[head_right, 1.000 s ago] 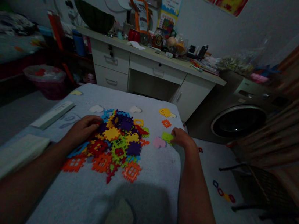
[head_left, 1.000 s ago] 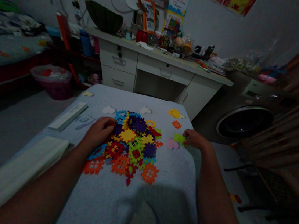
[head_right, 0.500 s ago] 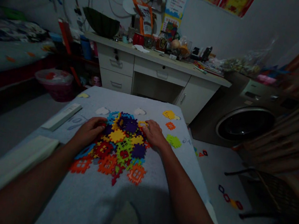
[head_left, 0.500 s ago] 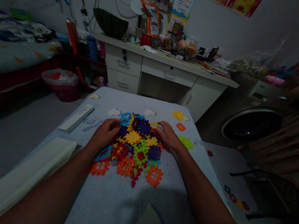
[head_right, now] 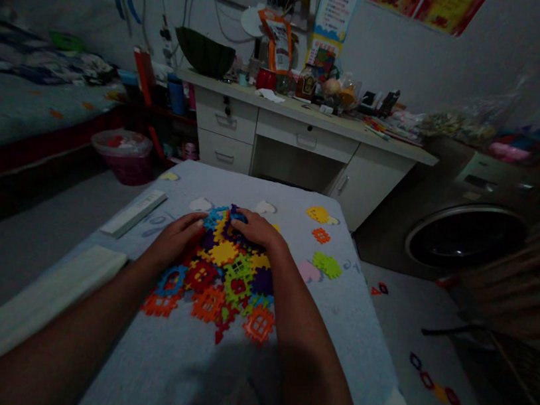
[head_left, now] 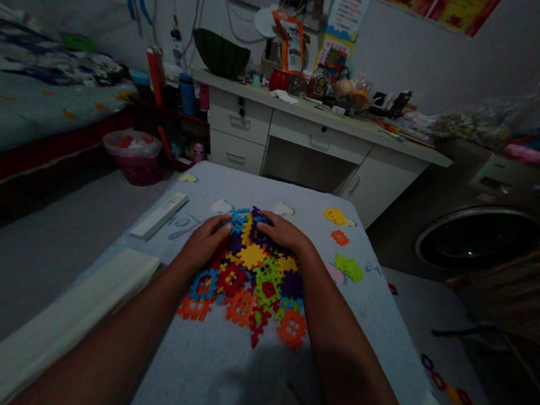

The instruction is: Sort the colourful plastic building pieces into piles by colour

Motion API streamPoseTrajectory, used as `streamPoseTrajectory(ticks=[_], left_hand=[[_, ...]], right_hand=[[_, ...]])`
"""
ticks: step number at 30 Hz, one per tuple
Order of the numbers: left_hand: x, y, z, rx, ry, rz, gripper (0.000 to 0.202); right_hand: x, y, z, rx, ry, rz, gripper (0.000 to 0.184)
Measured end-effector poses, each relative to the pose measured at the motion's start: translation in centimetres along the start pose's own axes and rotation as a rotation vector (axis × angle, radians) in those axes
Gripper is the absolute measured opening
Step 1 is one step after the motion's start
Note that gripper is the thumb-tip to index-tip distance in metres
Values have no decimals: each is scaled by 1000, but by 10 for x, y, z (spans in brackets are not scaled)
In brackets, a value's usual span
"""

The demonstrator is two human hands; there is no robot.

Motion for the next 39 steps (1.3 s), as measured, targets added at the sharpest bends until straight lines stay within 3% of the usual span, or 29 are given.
streamPoseTrajectory(ticks=[6, 11, 15, 18, 20, 23, 25, 28, 31, 34, 39], left_hand=[[4, 2, -8, -13, 62, 49, 53], [6, 2, -9, -3, 64, 55, 53], [4, 1, -6, -31, 66, 21, 50], [2, 0, -4, -59, 84, 29, 48], [0, 0, -3, -73, 90, 39, 46], [-1, 0, -2, -98, 129, 37, 43], [-1, 1, -1, -123, 175, 40, 40], [-1, 3, 0, -158, 221, 48, 37], [-1, 3, 1, -182, 239, 51, 34], [-1, 3, 1, -186, 246, 51, 33], [0, 2, 1, -188, 241, 52, 33]], right_hand=[[-4, -11, 15, 72, 12, 93, 66], [6, -19, 23, 155, 39, 198, 82], [26, -24, 26, 154, 204, 199, 69], [41, -24, 20, 97, 385, 138, 52], [49, -22, 9, 35, 420, 16, 43], [59, -20, -17, -68, 236, -186, 28], [65, -20, -35, -118, 22, -213, 18], [70, -24, -54, -181, -183, -92, 12], [70, -29, -60, -275, -201, 41, 17], [65, -30, -53, -312, -135, 108, 23], [46, -25, -30, -182, 31, 176, 22]])
Point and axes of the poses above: each hand's wrist, its own y-axis towards the middle knuckle, its own x-axis out of the back of the hand, z = x × y, the point moved 2 cm from there along y, towards the middle knuckle, and after that the axes turned 11 degrees about -z, right-handed, at the moved point
